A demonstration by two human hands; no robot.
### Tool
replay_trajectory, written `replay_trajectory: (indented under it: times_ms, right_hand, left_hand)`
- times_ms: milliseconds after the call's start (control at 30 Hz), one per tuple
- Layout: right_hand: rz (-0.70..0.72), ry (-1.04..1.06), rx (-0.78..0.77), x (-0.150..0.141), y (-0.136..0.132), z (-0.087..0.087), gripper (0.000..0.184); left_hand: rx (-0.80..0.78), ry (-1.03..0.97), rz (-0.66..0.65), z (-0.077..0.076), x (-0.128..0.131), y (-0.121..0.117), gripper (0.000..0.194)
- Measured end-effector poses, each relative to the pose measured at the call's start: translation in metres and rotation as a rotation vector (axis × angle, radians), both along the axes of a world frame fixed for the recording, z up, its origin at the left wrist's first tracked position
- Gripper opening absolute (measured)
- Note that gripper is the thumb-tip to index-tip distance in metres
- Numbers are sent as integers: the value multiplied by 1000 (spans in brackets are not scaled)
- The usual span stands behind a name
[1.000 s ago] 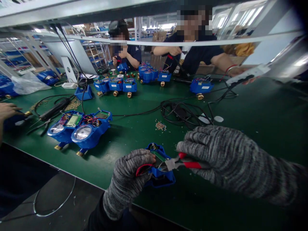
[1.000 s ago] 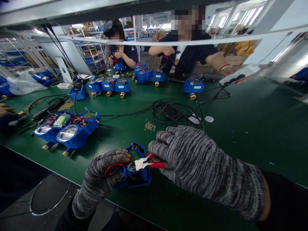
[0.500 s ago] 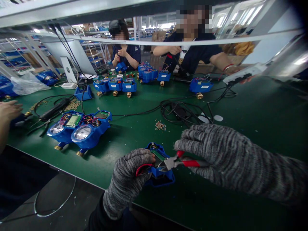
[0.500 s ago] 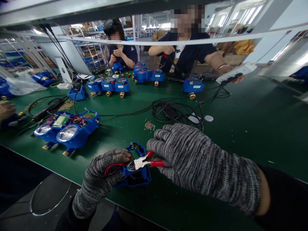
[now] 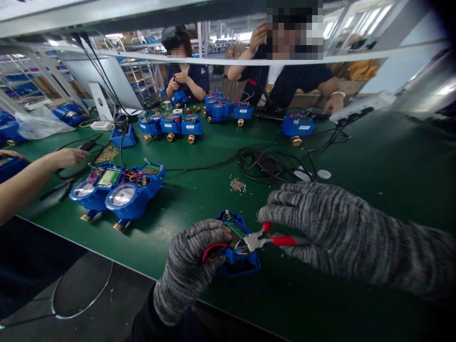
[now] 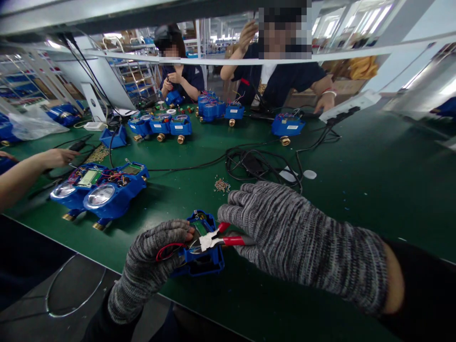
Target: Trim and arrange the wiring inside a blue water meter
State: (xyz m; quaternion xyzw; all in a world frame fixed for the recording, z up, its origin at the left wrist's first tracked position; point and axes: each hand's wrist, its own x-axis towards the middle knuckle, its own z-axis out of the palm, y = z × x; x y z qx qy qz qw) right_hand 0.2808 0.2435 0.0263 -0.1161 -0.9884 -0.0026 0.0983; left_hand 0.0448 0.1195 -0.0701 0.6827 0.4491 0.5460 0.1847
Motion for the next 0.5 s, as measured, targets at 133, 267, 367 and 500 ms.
replay_trajectory:
  times_ms: [133,267,367,500]
  right_hand:
    - [8,-20,-13,-2,0,3,29]
    - [34,-30,-6,-4,0,6,32]
    - [37,-11,42,-7,-1,10,33]
    - [30,4,79,-12,-4,15,26]
  left_hand:
    - [-4,21,2,1,0,-1,24]
    - [-15,39,8,-1,0,-3,26]
    - [-10,29,-4,-4,0,-2,26]
    - [-7,-15,-25,-6,-2,-2,24]
